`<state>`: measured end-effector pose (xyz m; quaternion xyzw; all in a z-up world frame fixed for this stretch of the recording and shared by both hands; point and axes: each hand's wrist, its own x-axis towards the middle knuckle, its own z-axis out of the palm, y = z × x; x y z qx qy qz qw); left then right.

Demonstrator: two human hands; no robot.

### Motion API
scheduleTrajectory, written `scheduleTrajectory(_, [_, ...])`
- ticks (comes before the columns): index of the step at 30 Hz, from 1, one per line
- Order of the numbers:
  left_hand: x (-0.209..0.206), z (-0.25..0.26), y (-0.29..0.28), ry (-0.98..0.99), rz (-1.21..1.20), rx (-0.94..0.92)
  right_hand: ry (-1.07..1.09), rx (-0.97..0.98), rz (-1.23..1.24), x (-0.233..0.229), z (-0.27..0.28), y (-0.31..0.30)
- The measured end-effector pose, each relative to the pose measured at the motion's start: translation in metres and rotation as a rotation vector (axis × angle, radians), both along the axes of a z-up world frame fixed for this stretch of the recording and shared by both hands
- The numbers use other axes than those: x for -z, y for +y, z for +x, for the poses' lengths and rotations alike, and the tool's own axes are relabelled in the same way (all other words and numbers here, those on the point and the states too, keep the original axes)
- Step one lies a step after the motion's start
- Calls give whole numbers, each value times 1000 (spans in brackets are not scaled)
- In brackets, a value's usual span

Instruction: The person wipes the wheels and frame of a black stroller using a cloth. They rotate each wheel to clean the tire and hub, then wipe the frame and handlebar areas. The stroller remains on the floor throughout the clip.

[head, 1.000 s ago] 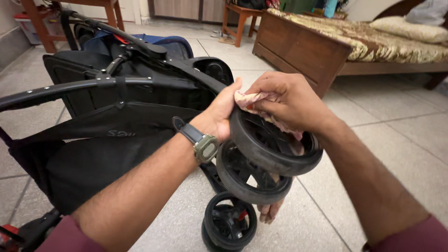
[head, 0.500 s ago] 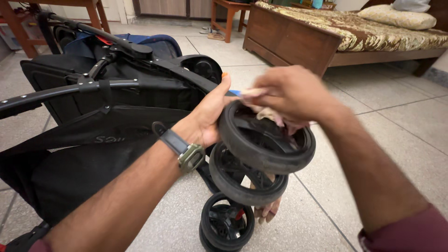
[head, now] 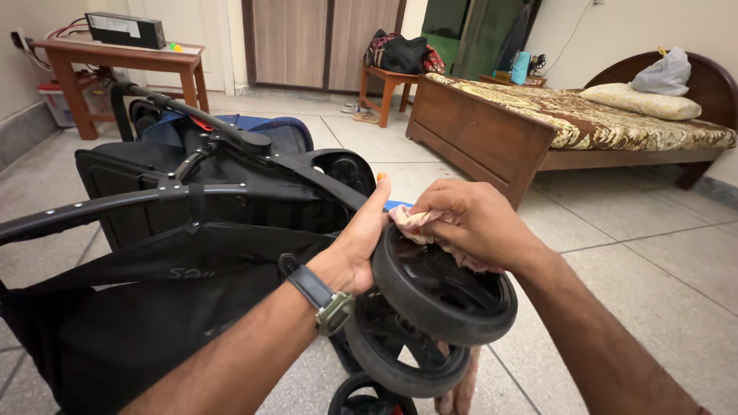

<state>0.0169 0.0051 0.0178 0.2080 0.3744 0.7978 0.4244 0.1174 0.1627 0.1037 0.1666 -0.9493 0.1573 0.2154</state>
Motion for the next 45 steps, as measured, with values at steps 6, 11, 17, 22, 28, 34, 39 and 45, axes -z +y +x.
scheduleTrajectory(6, [-7, 7, -2, -11, -64, -44, -6, 180, 285, -19, 15, -9])
scheduleTrajectory(11, [-7, 9, -7, -50, -9, 32, 213, -200, 167, 3, 9, -15])
scheduleTrajectory(17, [-2, 5, -10, 22, -146, -114, -253, 369, 199, -19, 13, 6])
scheduleTrajectory(22, [-5, 3, -4, 60, -145, -54, -160, 437, 414, -17, 15, 7])
scheduleTrajectory(28, [-13, 15, -13, 140, -158, -125, 144, -57, 204, -3, -4, -8])
scheduleTrajectory(34, [-14, 6, -16, 165, -273, -195, -308, 344, 277, -25, 22, 21])
scheduleTrajectory(39, [-7, -6, -1, 194, -284, -121, -446, 508, 454, -32, 45, 21])
scheduleTrajectory(45, [-3, -13, -1, 94, -196, -188, 79, 149, 330, -12, 28, 16])
